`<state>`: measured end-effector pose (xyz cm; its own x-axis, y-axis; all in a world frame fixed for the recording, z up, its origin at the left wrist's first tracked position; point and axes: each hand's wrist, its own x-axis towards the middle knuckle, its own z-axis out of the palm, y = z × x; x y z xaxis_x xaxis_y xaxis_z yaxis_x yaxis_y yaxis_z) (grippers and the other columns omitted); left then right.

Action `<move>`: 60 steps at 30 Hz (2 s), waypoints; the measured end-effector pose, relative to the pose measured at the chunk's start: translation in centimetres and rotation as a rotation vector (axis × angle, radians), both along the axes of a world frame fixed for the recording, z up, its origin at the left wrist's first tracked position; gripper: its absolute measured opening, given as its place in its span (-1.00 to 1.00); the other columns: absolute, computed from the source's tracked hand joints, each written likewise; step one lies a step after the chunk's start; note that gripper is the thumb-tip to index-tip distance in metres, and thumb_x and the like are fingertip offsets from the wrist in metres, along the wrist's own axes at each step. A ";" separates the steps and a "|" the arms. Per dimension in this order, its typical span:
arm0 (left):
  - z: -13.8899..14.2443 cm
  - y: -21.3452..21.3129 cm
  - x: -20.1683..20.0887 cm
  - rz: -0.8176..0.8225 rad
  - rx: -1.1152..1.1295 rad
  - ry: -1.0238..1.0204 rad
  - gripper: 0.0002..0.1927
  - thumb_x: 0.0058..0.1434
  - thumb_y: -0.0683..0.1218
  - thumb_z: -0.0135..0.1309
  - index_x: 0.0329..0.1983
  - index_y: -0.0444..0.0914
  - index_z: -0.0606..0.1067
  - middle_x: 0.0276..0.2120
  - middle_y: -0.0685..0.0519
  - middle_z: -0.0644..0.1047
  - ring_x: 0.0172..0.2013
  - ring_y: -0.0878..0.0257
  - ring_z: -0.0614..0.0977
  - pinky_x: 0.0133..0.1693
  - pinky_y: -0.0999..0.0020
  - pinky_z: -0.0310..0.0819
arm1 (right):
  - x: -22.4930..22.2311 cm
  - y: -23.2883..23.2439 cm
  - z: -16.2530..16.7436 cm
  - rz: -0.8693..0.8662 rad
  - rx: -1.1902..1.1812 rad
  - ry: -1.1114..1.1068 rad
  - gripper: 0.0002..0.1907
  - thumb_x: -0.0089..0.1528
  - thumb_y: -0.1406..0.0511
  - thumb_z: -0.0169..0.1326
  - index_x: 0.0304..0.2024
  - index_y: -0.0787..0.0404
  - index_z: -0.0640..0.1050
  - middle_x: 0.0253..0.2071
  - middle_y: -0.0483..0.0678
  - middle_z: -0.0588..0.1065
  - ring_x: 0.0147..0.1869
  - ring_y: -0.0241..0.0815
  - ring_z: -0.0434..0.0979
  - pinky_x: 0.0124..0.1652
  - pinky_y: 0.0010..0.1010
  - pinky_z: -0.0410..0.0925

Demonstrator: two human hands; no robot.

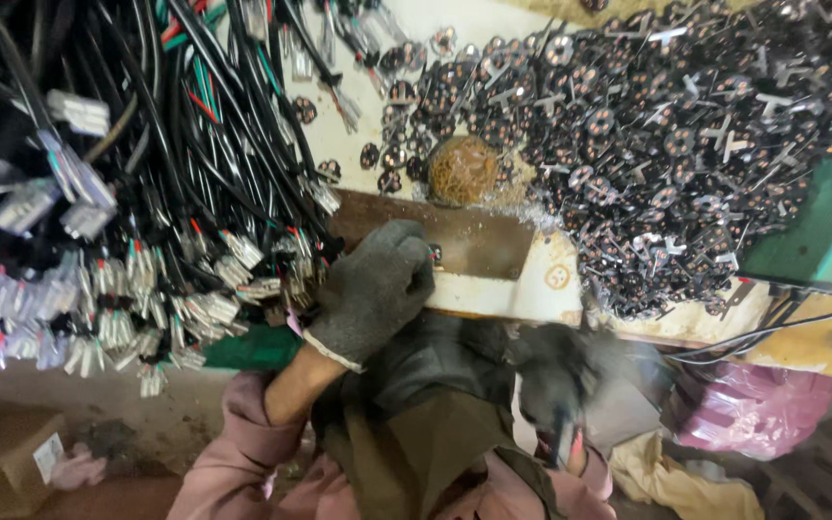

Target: The person sits at a workbench covered with black electrical plugs and wires and solders wire ends onto plug terminals. They hold a plug in one gloved hand, position the stripped wire with the other, and use a soldering iron to attach the wire, setting finished plugs aside on the bench.

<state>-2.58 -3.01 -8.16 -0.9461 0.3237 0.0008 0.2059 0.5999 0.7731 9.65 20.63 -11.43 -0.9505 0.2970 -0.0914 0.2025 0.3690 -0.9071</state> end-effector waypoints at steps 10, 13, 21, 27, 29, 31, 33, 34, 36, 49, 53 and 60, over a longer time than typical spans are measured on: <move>0.0 0.4 -0.1 0.048 0.024 0.104 -0.92 0.14 -0.19 0.12 -0.34 -0.22 0.44 -0.24 -0.01 0.52 -0.23 -0.01 0.61 -0.28 0.11 0.50 | -12.1 -2.8 5.1 0.078 0.594 0.376 -0.74 0.38 0.42 0.33 0.07 0.28 0.55 0.01 0.06 0.60 -0.02 -0.19 0.65 -0.09 -0.44 0.49; 0.1 0.2 -0.2 0.053 0.062 0.123 -0.91 0.16 -0.19 0.12 -0.30 -0.24 0.45 -0.21 -0.02 0.53 -0.23 -0.01 0.61 -0.29 0.13 0.50 | -12.2 -3.7 6.3 -0.023 0.684 0.489 -0.75 0.32 0.48 0.38 -0.03 0.24 0.58 -0.12 -0.01 0.63 -0.11 -0.20 0.65 -0.11 -0.38 0.48; -0.1 0.1 -0.1 0.024 0.075 0.142 -0.91 0.16 -0.21 0.11 -0.29 -0.25 0.44 -0.22 -0.05 0.52 -0.23 -0.02 0.61 -0.27 0.13 0.52 | -7.9 -2.9 4.9 0.141 0.504 0.282 -0.71 0.31 0.43 0.33 0.01 0.28 0.51 -0.04 0.06 0.59 0.05 -0.06 0.64 0.10 -0.30 0.48; -0.4 0.2 0.1 0.040 0.048 0.185 -0.90 0.19 -0.21 0.13 -0.25 -0.26 0.46 -0.20 -0.07 0.53 -0.21 -0.02 0.62 -0.24 0.14 0.54 | -7.5 -4.9 5.3 0.081 0.530 0.136 -0.62 0.14 0.36 0.40 -0.05 0.24 0.55 -0.22 0.01 0.59 -0.14 -0.04 0.63 -0.08 -0.26 0.45; -0.4 0.2 0.1 0.026 0.048 0.172 -0.88 0.16 -0.20 0.13 -0.25 -0.26 0.46 -0.20 -0.07 0.54 -0.22 -0.03 0.62 -0.25 0.14 0.54 | -8.2 -5.1 5.7 0.199 0.665 0.192 -0.61 0.13 0.35 0.41 -0.06 0.25 0.54 -0.20 0.05 0.57 -0.11 0.10 0.59 -0.08 -0.17 0.43; -0.4 0.2 0.0 0.030 0.023 0.148 -0.90 0.15 -0.19 0.13 -0.27 -0.25 0.47 -0.21 -0.06 0.54 -0.23 -0.02 0.63 -0.29 0.14 0.53 | -8.9 -4.6 6.2 0.231 0.484 0.190 -0.61 0.23 0.38 0.33 0.05 0.25 0.48 -0.01 0.08 0.58 0.06 0.08 0.63 0.04 -0.20 0.48; -0.3 0.2 0.0 0.033 0.028 0.159 -0.90 0.17 -0.18 0.13 -0.27 -0.25 0.47 -0.20 -0.06 0.54 -0.23 -0.02 0.63 -0.28 0.14 0.53 | -9.5 -4.0 6.5 0.257 0.444 0.191 -0.61 0.25 0.39 0.31 0.08 0.25 0.47 0.05 0.09 0.58 0.12 0.09 0.65 0.07 -0.20 0.50; -0.3 0.2 0.0 0.040 0.041 0.184 -0.90 0.18 -0.18 0.12 -0.26 -0.24 0.46 -0.19 -0.06 0.53 -0.21 -0.02 0.63 -0.25 0.13 0.54 | -9.7 -3.7 6.6 0.273 0.489 0.197 -0.61 0.22 0.38 0.34 0.05 0.25 0.48 0.01 0.09 0.59 0.08 0.11 0.64 0.05 -0.18 0.49; -0.3 0.2 -0.1 0.038 0.048 0.162 -0.91 0.19 -0.18 0.12 -0.29 -0.24 0.44 -0.19 -0.05 0.53 -0.21 -0.03 0.62 -0.24 0.12 0.53 | -9.8 -3.4 6.6 0.315 0.509 0.204 -0.63 0.21 0.38 0.35 0.01 0.23 0.50 -0.03 0.08 0.59 0.05 0.10 0.63 0.02 -0.18 0.48; -0.3 0.2 -0.2 0.013 0.078 -0.023 -0.90 0.13 -0.20 0.14 -0.35 -0.24 0.44 -0.23 -0.04 0.51 -0.21 -0.06 0.59 -0.28 0.08 0.50 | -11.0 -2.7 7.7 0.404 0.287 0.194 -0.63 0.20 0.46 0.23 0.02 0.24 0.43 -0.05 0.07 0.56 -0.01 -0.07 0.63 -0.11 -0.30 0.49; -0.6 0.3 -0.1 -0.011 0.084 -0.028 -0.90 0.14 -0.19 0.15 -0.35 -0.25 0.44 -0.26 -0.05 0.49 -0.21 -0.08 0.58 -0.27 0.06 0.50 | -11.2 -2.6 8.3 0.635 0.445 0.180 -0.64 0.21 0.48 0.25 0.03 0.18 0.51 -0.12 0.04 0.58 -0.12 -0.03 0.61 -0.20 -0.29 0.48; -0.2 0.1 -0.1 -0.002 0.074 -0.049 -0.88 0.11 -0.19 0.14 -0.31 -0.25 0.45 -0.25 -0.07 0.49 -0.20 -0.07 0.59 -0.30 0.06 0.50 | -10.0 -2.4 7.1 0.591 0.573 -0.008 -0.61 0.21 0.46 0.20 0.10 0.20 0.50 -0.18 0.11 0.57 -0.18 0.04 0.61 -0.23 -0.22 0.46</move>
<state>-2.70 -2.95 -8.40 -0.9450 0.3265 -0.0218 0.1675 0.5400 0.8248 -0.33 18.27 -4.33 -0.9646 -0.2498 -0.0849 -0.1649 0.8220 -0.5450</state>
